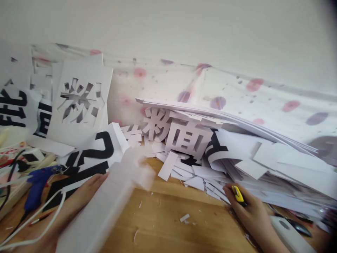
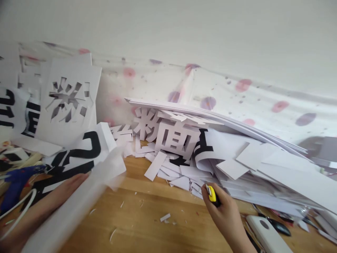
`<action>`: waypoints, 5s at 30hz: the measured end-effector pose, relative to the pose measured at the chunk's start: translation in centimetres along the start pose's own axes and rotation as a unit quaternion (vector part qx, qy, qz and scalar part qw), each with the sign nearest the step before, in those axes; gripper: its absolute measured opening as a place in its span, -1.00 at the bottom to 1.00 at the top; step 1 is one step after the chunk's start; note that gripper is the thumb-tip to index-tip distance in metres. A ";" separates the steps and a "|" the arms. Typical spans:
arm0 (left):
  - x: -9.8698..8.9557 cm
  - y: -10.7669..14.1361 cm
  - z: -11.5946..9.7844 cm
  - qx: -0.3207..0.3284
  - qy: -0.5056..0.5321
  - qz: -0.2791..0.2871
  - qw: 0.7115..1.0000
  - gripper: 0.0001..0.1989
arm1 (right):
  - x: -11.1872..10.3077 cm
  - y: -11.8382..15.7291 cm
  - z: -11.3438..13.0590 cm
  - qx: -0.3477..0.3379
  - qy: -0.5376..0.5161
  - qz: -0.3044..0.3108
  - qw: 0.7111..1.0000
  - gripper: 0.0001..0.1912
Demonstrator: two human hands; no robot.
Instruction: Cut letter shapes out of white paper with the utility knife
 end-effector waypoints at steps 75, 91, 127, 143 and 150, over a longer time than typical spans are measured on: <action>6.5 2.8 -5.4 -0.021 0.118 0.237 0.964 -0.57 | 7.1 0.9 -0.5 0.082 0.126 0.294 0.944 -0.64; 7.5 4.9 -5.2 0.291 -0.094 0.078 0.949 -0.77 | 9.2 1.9 -1.2 -0.037 0.143 0.236 0.961 -0.72; 8.4 4.3 -3.0 0.256 -0.037 0.087 0.962 -0.58 | 9.6 1.8 0.5 -0.062 0.098 0.368 0.922 -0.59; 8.7 4.2 -2.3 0.286 -0.029 0.080 0.954 -0.48 | 12.1 2.3 0.5 -0.047 0.152 0.259 0.953 -0.56; 9.4 4.0 -1.0 0.322 -0.028 0.064 0.944 -0.48 | 11.6 2.8 1.6 -0.032 0.123 0.241 0.962 -0.71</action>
Point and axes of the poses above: each hand's wrist, its own y-axis away from the middle knuckle, its own x-axis out of the palm, z = x × y, the point moved 1 cm from there along -y, towards the middle knuckle, and after that the axes turned 12 degrees about -z, right-handed, at the moved point
